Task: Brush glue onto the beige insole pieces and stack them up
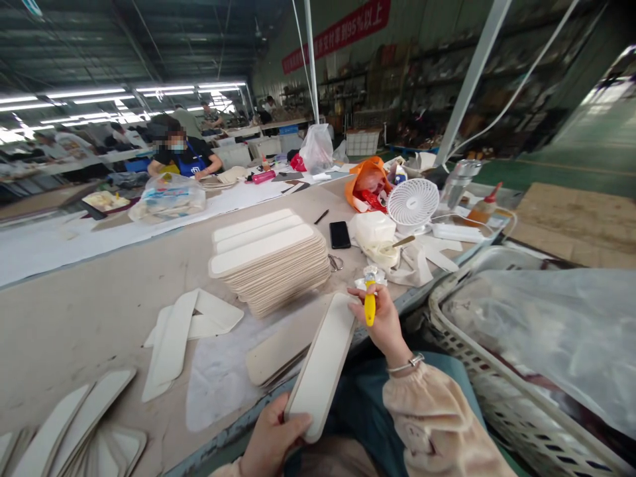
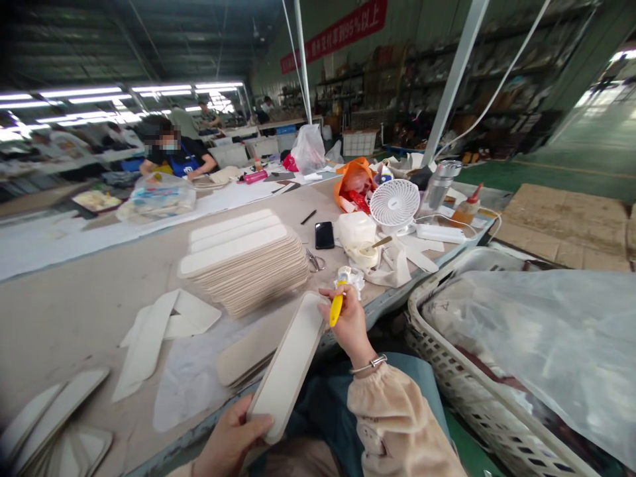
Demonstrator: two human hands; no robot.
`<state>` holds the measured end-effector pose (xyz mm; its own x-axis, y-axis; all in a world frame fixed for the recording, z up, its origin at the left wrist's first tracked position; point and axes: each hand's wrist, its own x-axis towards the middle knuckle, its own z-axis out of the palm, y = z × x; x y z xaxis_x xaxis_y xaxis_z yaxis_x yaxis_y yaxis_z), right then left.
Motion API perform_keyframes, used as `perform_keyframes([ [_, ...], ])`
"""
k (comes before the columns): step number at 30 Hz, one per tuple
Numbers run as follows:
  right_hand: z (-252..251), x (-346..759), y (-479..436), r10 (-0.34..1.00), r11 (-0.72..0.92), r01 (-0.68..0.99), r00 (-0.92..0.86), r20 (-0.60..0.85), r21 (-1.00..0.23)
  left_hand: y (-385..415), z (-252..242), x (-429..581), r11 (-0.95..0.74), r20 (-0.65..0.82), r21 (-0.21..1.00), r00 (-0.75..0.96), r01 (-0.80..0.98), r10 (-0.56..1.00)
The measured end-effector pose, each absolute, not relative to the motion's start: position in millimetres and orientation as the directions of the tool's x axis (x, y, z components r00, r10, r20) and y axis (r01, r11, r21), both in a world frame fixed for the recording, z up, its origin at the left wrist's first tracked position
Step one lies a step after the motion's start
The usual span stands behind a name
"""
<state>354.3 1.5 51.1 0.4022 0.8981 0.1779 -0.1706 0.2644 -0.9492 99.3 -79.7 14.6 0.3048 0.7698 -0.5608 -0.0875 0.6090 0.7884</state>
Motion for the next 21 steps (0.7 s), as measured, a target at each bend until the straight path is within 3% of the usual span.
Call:
perform_keyframes([
  [10, 46.8, 356.6, 0.1, 0.906, 0.28, -0.224, 0.383, 0.18, -0.933, -64.2, 20.0, 81.9, 0.433, -0.404, 0.896, 0.228, -0.097, 0.886],
  [21, 75.2, 345.0, 4.9, 0.875, 0.368, -0.233, 0.414, 0.251, -0.9, -53.1, 50.9, 62.2, 0.399, -0.379, 0.917, 0.288, -0.012, 0.879],
])
